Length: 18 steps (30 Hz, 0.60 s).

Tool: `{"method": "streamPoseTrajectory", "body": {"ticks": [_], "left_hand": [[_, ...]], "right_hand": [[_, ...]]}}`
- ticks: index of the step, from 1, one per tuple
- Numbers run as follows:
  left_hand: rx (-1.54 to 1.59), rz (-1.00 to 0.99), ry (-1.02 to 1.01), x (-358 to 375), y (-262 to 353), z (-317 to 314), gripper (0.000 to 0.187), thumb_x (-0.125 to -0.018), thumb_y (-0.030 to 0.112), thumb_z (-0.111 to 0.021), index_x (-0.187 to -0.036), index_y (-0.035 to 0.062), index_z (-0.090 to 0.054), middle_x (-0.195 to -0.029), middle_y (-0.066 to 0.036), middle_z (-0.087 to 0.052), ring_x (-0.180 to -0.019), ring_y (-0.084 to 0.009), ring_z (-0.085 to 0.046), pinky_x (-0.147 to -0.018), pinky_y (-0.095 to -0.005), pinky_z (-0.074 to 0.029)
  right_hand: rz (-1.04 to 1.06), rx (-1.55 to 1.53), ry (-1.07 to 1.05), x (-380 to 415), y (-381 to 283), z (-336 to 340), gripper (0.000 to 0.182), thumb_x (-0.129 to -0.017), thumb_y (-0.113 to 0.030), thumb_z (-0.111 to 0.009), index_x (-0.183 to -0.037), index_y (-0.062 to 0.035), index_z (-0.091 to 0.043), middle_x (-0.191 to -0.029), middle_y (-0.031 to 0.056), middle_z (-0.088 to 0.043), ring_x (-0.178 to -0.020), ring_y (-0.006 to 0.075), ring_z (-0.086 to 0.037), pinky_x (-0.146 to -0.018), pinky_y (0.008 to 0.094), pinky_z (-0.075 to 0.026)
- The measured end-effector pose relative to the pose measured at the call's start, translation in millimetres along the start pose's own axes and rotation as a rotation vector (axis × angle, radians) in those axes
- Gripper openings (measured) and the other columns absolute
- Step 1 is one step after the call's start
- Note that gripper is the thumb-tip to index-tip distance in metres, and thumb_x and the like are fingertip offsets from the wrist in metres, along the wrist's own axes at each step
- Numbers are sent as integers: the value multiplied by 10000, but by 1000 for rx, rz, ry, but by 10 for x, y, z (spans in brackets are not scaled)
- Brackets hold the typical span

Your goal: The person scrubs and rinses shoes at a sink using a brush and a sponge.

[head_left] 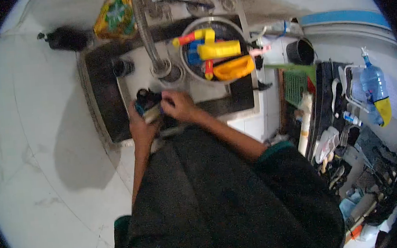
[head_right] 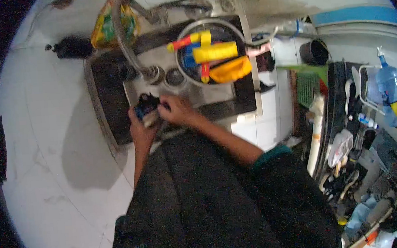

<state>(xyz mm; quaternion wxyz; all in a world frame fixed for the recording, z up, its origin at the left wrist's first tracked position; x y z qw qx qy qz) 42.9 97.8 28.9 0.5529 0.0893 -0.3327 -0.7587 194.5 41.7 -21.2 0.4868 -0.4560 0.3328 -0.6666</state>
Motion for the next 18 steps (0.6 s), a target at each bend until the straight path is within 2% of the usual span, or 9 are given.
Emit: {"method": "streamPoseTrajectory", "body": {"ticks": [2,3,7,10,11,14,16,17,18], "left_hand": [[13,71,-69,57,58,-32,994,-627,240,-876,-1392,44,-272,-1187,-259,-569,-1042,-422,-606,-853,-448,-506],[21,93,-90,-1,160,-21,989,-630,231,-874,-1391,42,-271,-1181,-263,-568,-1045,-423,-605,-853,-450,-505],[139,152,-118,26,65,-41,964,-634,187,-871,-1382,45,-281,-1193,-269,-557,-1091,-416,-583,-892,-452,-488],[90,86,-115,9,218,-48,985,-638,142,-865,-1412,50,-262,-1213,-261,-547,-1121,-407,-566,-925,-447,-471],[127,52,-78,-50,236,-13,987,-652,162,-859,-1426,60,-255,-1257,-264,-509,-1154,-408,-540,-938,-449,-464],[99,48,-14,-51,184,54,987,-692,233,-840,-1461,90,-237,-1383,-269,-377,-1245,-416,-456,-969,-461,-450],[-93,136,6,-29,160,63,983,-714,292,-824,-1477,112,-230,-1458,-269,-266,-1295,-429,-395,-979,-475,-447],[24,152,-22,-63,-14,-5,958,-721,364,-812,-1472,154,-255,-1510,-260,-129,-1336,-442,-329,-985,-496,-449],[-32,75,-46,-93,78,32,958,-710,366,-819,-1466,159,-267,-1507,-260,-146,-1335,-443,-330,-984,-496,-452]], "right_hand": [[-119,127,8,-144,369,-44,423,-846,-379,-603,-1058,-14,-603,-1004,240,-632,-948,407,-615,-816,486,-473],[-210,186,-104,-181,414,-58,470,-855,-388,-606,-1134,-10,-604,-1054,230,-641,-1002,396,-615,-875,470,-478],[89,-3,175,-120,-52,80,531,-844,-447,-599,-1128,2,-617,-1066,247,-642,-1014,398,-616,-882,461,-486],[-126,51,27,-300,175,78,507,-857,-435,-590,-1102,9,-620,-1042,245,-644,-994,400,-619,-854,463,-487],[-103,27,5,-305,72,104,502,-868,-439,-577,-1079,14,-625,-1029,247,-643,-979,399,-623,-833,463,-485],[-161,-247,307,-266,13,215,509,-866,-450,-579,-1083,9,-626,-1027,251,-641,-984,396,-622,-839,460,-481],[-309,-433,376,-324,128,113,547,-896,-492,-515,-1092,8,-619,-1046,264,-628,-998,403,-612,-860,461,-465],[-384,-526,410,-342,220,46,568,-911,-513,-482,-1097,7,-615,-1055,271,-622,-1006,406,-608,-871,462,-458],[-460,-618,443,-349,333,-34,591,-925,-534,-450,-1101,7,-612,-1064,278,-616,-1013,409,-603,-882,463,-450]]}}
Point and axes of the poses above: each hand's wrist, its own x-axis away from the middle knuckle, its own z-axis out of the back of the hand, y = z × x, the point moved 9 cm from there along -x, towards the middle knuckle
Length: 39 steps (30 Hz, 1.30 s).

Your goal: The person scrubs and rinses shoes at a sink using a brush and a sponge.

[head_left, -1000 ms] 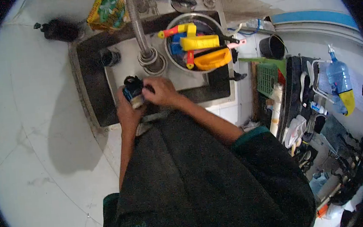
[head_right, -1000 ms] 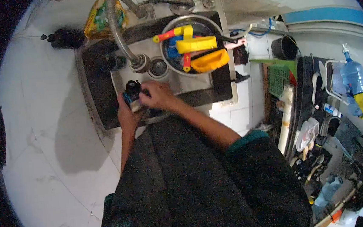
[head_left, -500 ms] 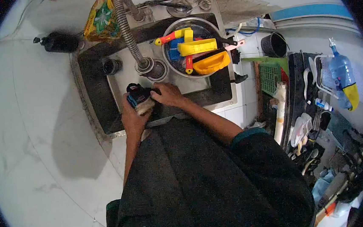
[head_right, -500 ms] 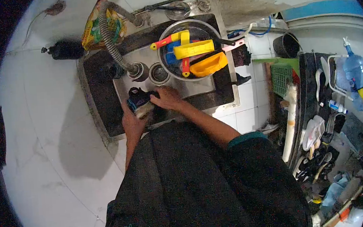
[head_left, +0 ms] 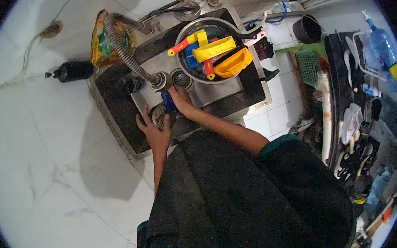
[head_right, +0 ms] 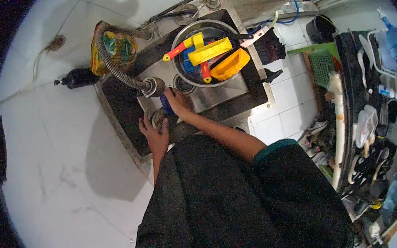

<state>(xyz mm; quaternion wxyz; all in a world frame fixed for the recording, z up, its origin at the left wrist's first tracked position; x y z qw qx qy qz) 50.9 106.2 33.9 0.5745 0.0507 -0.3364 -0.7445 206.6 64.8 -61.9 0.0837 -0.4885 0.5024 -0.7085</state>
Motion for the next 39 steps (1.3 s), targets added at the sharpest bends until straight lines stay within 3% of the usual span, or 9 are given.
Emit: {"method": "streamPoseTrajectory", "body": {"ticks": [9,14,18,19,22,29,32,36,39], "left_hand": [[-786,-337,-24,-122,415,109,943,-561,303,-885,-1371,129,-435,-1378,-149,-479,-1127,-340,-578,-865,-469,-503],[-19,-331,-216,-360,228,-205,960,-505,247,-898,-1336,52,-460,-1133,-196,-611,-1027,-390,-589,-878,-476,-468],[-56,-345,-135,-330,355,-314,957,-486,238,-907,-1318,40,-478,-1079,-212,-625,-1036,-376,-591,-891,-471,-467],[-37,-376,-125,-399,275,-330,953,-485,242,-908,-1314,41,-482,-1078,-205,-629,-1036,-378,-592,-893,-470,-467],[8,-369,-109,-341,496,-182,897,-477,217,-900,-1267,44,-513,-1089,-182,-641,-989,-391,-610,-864,-461,-486],[-10,-268,-114,-408,307,-234,868,-459,225,-908,-1223,52,-533,-1096,-161,-646,-994,-382,-612,-870,-448,-492],[16,-295,-89,-390,296,-181,892,-444,221,-915,-1228,51,-527,-1109,-160,-641,-1006,-383,-607,-883,-445,-488],[-29,-284,-70,-331,366,-147,927,-428,212,-928,-1241,50,-513,-1132,-163,-630,-1029,-393,-596,-893,-442,-483],[38,-236,-76,-405,234,-148,944,-441,227,-936,-1258,43,-499,-1143,-178,-622,-1064,-373,-602,-883,-429,-495]], "right_hand": [[299,307,-104,218,-566,-8,522,-930,-435,-535,-1147,38,-494,-1011,263,-622,-948,449,-607,-807,503,-466],[912,539,-196,929,-926,41,531,-894,-429,-584,-1173,14,-491,-935,255,-633,-867,433,-629,-750,514,-489],[504,603,-166,469,-822,95,562,-874,-448,-598,-1157,28,-502,-963,271,-631,-889,439,-629,-765,508,-498],[924,585,-153,812,-1054,20,522,-895,-429,-581,-1092,49,-509,-952,294,-624,-886,462,-620,-731,520,-494],[427,582,-167,358,-772,191,499,-913,-415,-568,-1065,57,-514,-910,307,-624,-872,482,-612,-730,534,-486],[366,576,-204,172,-504,106,567,-918,-389,-567,-1275,31,-433,-1041,319,-607,-943,500,-598,-817,516,-494],[852,604,-258,747,-912,6,554,-916,-396,-566,-1269,18,-460,-1059,310,-613,-939,494,-605,-816,514,-497],[374,488,-143,236,-680,143,463,-906,-418,-578,-1102,1,-563,-1004,305,-623,-960,472,-603,-825,538,-475],[499,528,-183,257,-561,78,490,-915,-442,-563,-1077,20,-557,-966,311,-626,-923,479,-612,-780,529,-489]]}}
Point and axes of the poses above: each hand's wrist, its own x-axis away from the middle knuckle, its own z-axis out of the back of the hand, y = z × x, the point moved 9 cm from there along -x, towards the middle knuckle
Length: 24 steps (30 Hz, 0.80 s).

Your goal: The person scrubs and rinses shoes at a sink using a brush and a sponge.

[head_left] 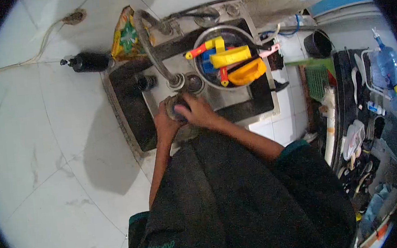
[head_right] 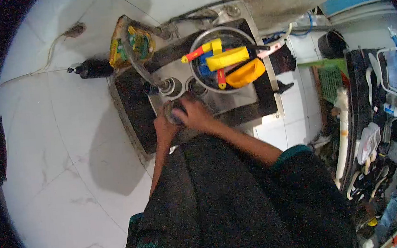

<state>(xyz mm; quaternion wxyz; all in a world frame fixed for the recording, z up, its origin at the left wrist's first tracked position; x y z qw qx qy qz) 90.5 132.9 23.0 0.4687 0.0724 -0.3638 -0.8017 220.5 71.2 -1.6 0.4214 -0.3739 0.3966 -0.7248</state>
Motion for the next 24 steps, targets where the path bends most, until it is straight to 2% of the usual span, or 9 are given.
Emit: {"method": "streamPoseTrajectory", "body": {"ticks": [2,6,9,10,13,17,20,23,24], "left_hand": [[18,18,3,89,-50,-32,937,-452,230,-932,-1260,38,-498,-1150,-181,-620,-1068,-364,-608,-874,-426,-502],[-42,93,-31,190,-89,-25,910,-496,232,-911,-1276,35,-487,-1151,-179,-626,-1043,-365,-625,-859,-435,-512],[-116,-9,-13,146,-4,53,919,-514,248,-903,-1297,40,-470,-1129,-198,-636,-1007,-376,-639,-849,-446,-517],[-125,-56,-1,140,6,31,927,-516,255,-902,-1304,42,-464,-1120,-209,-639,-995,-378,-644,-846,-449,-519],[-214,216,43,202,-330,8,926,-510,339,-908,-1275,21,-495,-1081,-212,-656,-985,-357,-658,-812,-423,-541],[-63,250,152,247,-87,161,878,-581,317,-886,-1295,11,-474,-1151,-222,-623,-993,-373,-649,-825,-429,-531],[-254,-117,218,211,301,228,834,-654,213,-855,-1342,19,-426,-1205,-266,-575,-1102,-397,-589,-906,-462,-489],[-134,-67,34,178,214,98,743,-705,160,-813,-1338,29,-447,-1259,-251,-547,-1160,-379,-557,-950,-456,-461],[-124,-18,-6,151,170,78,736,-709,155,-808,-1339,24,-450,-1258,-247,-551,-1158,-384,-557,-952,-456,-459]], "right_hand": [[-70,-11,77,24,195,-56,495,-920,-451,-556,-1021,34,-563,-925,308,-626,-904,476,-618,-765,514,-497],[-74,13,-129,14,149,-136,525,-922,-444,-551,-1092,53,-564,-979,311,-626,-969,476,-605,-833,501,-488],[9,-36,-32,72,145,-92,530,-926,-408,-568,-1165,63,-525,-1078,301,-617,-1031,448,-594,-862,502,-468],[250,34,126,168,-98,-22,495,-915,-433,-569,-1019,51,-572,-954,280,-637,-914,455,-623,-772,493,-502],[-73,10,47,64,468,-250,509,-910,-433,-577,-1015,65,-565,-963,277,-635,-904,450,-626,-773,498,-497],[-39,-40,2,130,170,-93,520,-905,-438,-584,-1002,71,-546,-868,291,-625,-845,455,-632,-734,504,-500],[-175,-122,75,60,277,-67,529,-914,-430,-571,-1037,82,-531,-891,302,-619,-867,455,-626,-755,519,-490],[-232,-121,93,164,143,-54,513,-942,-390,-548,-1101,97,-512,-955,314,-625,-923,472,-613,-796,489,-480],[-77,-68,175,189,6,7,514,-938,-396,-550,-1050,105,-516,-916,325,-619,-892,490,-609,-778,497,-481]]}}
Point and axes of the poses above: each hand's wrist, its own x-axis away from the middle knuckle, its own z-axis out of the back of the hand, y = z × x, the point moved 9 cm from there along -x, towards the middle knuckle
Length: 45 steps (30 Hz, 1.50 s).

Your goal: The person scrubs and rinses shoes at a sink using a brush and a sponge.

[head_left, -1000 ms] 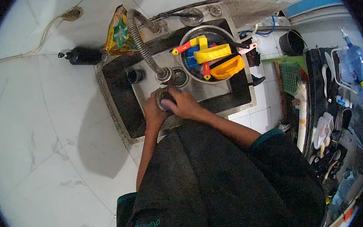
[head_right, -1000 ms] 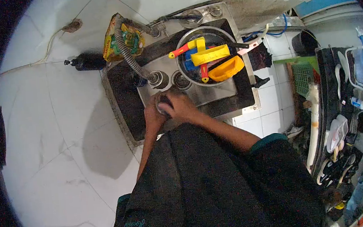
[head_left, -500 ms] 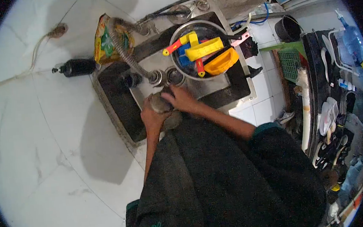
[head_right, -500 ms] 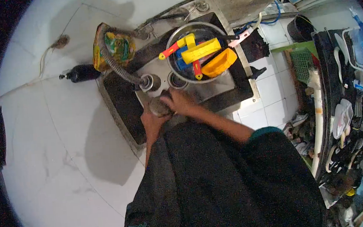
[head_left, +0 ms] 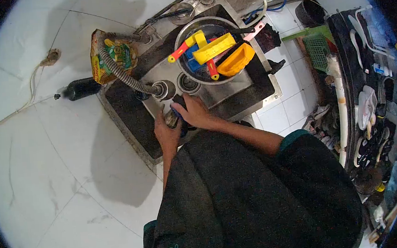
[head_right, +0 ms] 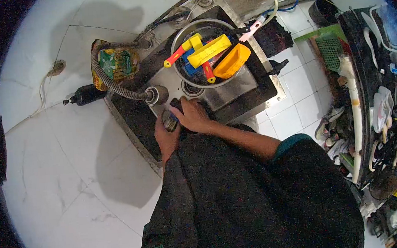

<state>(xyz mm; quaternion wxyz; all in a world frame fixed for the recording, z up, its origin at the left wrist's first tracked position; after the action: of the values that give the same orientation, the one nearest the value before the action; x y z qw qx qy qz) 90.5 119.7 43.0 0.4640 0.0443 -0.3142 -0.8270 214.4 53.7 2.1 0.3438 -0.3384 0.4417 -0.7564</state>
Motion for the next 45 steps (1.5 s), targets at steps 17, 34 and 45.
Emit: {"method": "streamPoseTrajectory", "body": {"ticks": [17,34,45], "left_hand": [[100,95,-438,-105,250,-125,853,-696,193,-806,-1408,17,-370,-1187,-237,-597,-1127,-387,-579,-973,-467,-449],[470,-147,-90,-56,55,-574,809,-614,111,-834,-1272,-3,-377,-1156,-195,-526,-1066,-370,-553,-912,-410,-452],[411,-86,-123,31,-35,-694,863,-590,32,-798,-1326,-14,-349,-1258,-228,-474,-1183,-407,-490,-987,-423,-424]], "right_hand": [[-424,-203,-138,-32,8,301,626,-942,-420,-497,-1257,116,-423,-1029,357,-598,-885,490,-621,-839,546,-474],[-155,280,-169,6,-300,361,501,-956,-286,-470,-1314,45,-358,-958,372,-605,-888,547,-585,-803,589,-449],[-31,391,-211,1,-416,339,453,-945,-247,-492,-1272,39,-365,-848,349,-615,-803,530,-600,-744,602,-459]]}}
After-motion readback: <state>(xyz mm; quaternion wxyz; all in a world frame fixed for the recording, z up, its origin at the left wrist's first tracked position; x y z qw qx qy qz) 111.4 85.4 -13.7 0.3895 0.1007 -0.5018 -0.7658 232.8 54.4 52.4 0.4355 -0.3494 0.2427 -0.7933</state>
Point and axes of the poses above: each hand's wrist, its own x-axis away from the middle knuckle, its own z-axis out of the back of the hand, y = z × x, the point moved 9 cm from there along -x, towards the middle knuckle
